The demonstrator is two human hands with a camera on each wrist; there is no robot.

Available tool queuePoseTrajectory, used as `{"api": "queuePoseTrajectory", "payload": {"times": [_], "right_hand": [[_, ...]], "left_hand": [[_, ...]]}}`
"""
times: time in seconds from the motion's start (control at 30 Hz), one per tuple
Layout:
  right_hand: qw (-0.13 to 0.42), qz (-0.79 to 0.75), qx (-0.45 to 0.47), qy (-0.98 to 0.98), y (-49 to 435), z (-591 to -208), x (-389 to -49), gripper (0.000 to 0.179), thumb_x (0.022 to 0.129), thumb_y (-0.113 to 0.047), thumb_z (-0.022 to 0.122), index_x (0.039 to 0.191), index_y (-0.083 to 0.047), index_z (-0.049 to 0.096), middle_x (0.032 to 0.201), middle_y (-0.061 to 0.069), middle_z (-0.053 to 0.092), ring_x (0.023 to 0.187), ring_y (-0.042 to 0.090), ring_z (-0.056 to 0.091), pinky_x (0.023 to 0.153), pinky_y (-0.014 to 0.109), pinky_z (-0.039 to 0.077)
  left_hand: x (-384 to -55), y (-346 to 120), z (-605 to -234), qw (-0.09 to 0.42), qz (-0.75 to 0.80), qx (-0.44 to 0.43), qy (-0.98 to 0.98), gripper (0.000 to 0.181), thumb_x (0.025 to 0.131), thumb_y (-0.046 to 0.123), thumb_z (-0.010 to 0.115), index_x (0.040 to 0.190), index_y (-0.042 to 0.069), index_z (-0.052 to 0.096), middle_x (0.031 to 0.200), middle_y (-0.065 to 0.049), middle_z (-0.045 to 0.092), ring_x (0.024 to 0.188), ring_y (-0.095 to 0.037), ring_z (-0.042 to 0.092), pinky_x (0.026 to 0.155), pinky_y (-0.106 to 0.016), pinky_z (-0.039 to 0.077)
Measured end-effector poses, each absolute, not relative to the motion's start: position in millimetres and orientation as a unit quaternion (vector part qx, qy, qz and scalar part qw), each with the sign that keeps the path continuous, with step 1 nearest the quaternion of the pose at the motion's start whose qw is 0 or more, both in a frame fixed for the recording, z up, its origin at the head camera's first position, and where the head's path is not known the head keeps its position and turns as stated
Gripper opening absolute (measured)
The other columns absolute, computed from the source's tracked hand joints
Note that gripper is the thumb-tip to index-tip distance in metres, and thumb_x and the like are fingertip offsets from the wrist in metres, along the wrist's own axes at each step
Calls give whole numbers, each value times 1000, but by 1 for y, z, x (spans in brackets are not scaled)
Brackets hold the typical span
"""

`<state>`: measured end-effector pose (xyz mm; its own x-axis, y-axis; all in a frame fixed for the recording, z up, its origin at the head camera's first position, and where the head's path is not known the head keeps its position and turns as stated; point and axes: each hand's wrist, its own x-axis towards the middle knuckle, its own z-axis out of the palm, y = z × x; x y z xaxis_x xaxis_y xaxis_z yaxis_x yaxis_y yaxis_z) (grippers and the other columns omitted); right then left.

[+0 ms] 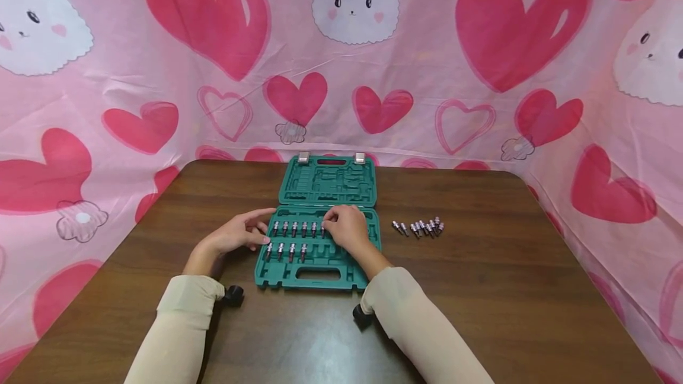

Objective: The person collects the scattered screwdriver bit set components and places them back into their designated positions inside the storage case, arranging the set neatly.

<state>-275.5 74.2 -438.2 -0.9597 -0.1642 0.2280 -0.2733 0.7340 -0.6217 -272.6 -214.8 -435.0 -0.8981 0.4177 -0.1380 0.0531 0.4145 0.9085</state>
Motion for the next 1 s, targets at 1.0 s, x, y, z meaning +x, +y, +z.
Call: {"api": "queuePoseTrajectory", "payload": {"times": [1.0], "right_hand": [[37,326,98,-940,72,-436,-281,13,89,-24,72,77,-19,71,69,-7,59,65,14,52,64,35,44]], "left_hand": [[-275,-216,-441,174,520,135,825,74,86,12,75,150,15,39,100,-15,62,82,-27,63,70,-37,55]]}}
